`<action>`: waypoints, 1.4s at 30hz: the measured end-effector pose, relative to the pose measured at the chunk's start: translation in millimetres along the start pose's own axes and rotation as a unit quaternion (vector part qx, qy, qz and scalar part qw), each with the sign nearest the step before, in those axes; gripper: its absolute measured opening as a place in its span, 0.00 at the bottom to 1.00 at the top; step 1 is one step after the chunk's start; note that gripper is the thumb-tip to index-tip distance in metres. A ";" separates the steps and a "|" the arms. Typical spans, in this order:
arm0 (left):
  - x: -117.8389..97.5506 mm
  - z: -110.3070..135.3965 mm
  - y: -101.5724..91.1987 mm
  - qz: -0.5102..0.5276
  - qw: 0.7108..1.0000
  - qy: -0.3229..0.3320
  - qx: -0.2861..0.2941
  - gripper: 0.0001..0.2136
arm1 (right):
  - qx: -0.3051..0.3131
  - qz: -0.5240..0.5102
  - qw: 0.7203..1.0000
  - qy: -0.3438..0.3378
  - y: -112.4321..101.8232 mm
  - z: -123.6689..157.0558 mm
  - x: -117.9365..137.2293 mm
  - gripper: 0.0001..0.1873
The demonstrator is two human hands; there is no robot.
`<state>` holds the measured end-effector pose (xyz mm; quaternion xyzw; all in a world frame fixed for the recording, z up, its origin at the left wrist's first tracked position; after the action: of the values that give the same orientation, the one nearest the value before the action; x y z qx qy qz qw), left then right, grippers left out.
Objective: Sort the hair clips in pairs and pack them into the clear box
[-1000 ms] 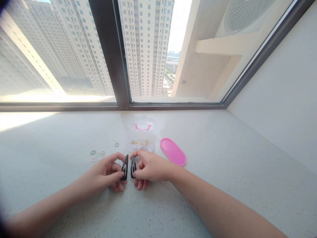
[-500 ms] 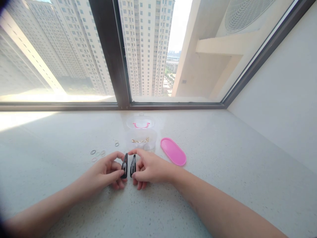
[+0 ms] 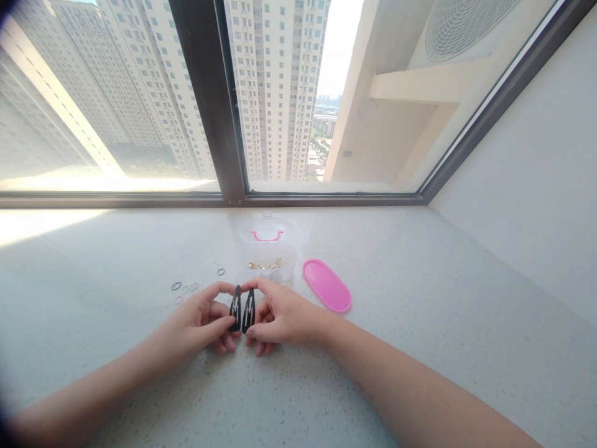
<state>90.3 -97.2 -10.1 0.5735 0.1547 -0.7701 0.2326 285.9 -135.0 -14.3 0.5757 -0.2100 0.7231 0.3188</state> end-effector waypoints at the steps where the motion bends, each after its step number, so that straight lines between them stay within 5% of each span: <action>1: 0.6 -0.1 -0.3 -0.002 1.000 0.002 0.002 0.16 | 0.001 -0.002 1.000 -0.002 -0.3 -0.1 0.0 0.34; 20: -2.2 2.3 0.9 -0.009 1.000 0.009 0.003 0.21 | 0.004 0.005 1.000 -0.021 -0.6 1.5 5.3 0.39; 42: -1.2 4.5 -2.3 0.012 1.000 0.009 0.024 0.17 | 0.019 -0.010 1.000 -0.019 -2.1 0.7 3.6 0.34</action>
<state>85.7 -97.3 -7.7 0.5881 0.1314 -0.7652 0.2268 287.4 -133.2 -10.8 0.5976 -0.1967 0.7126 0.3105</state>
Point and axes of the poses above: each hand's wrist, its own z-axis away from the middle knuckle, its own y-axis out of the palm, x = y × z, the point moved 1 cm from there along -z, towards the middle knuckle, and after that the axes turned 13 degrees about x, right-handed, at the moved point
